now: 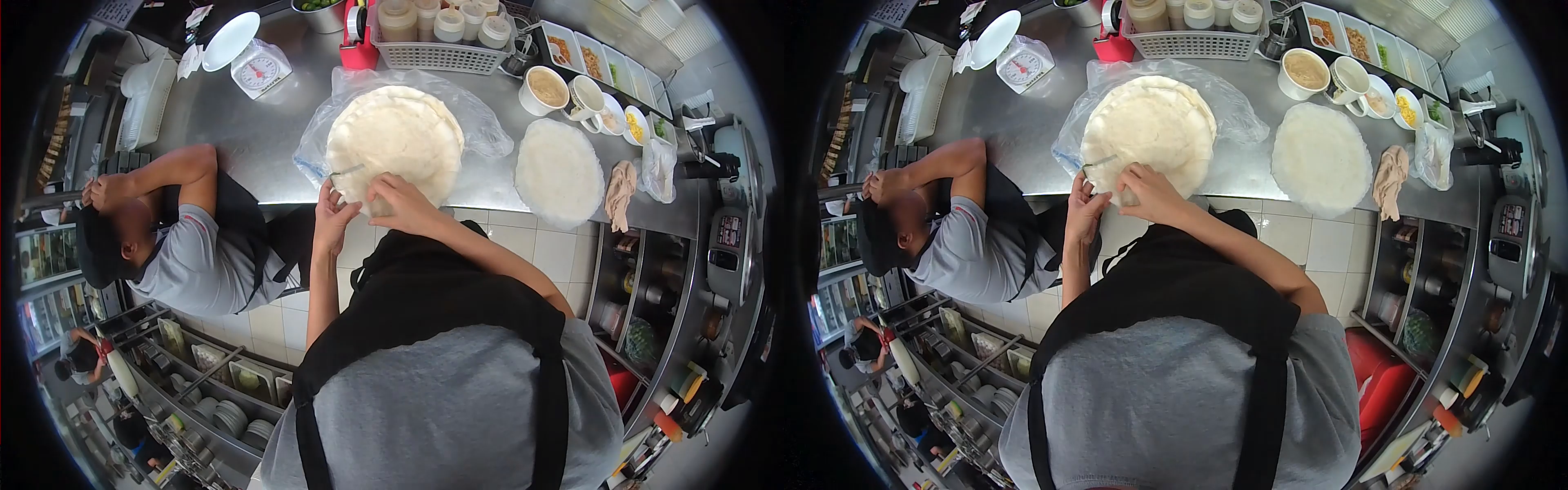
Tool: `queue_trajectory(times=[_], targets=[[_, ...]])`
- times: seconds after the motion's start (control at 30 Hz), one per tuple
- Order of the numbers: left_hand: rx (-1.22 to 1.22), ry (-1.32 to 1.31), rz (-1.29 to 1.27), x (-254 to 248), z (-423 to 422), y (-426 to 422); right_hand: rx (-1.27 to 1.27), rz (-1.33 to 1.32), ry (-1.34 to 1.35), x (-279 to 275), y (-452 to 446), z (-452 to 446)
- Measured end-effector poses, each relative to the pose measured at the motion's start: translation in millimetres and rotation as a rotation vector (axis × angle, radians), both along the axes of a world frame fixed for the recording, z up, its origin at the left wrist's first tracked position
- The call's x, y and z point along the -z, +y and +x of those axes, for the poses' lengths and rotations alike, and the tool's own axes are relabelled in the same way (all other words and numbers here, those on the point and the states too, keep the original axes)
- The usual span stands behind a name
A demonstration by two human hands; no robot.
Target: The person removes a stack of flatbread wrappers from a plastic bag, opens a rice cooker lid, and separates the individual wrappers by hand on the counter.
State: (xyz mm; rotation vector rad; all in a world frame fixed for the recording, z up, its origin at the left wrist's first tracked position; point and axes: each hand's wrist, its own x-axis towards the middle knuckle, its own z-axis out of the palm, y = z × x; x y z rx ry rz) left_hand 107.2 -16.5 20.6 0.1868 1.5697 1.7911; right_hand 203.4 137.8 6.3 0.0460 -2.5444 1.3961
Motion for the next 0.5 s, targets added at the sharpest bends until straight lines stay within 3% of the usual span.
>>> queue_trajectory(times=[0.17, 0.5], targets=[[0.009, -0.012, 0.013, -9, 1, 4, 0.028, 0.047, 0.018, 1, -3, 1], [0.052, 0.024, 0.057, -7, 11, 1, -0.016, -0.249, -0.031, 13, 8, 3]])
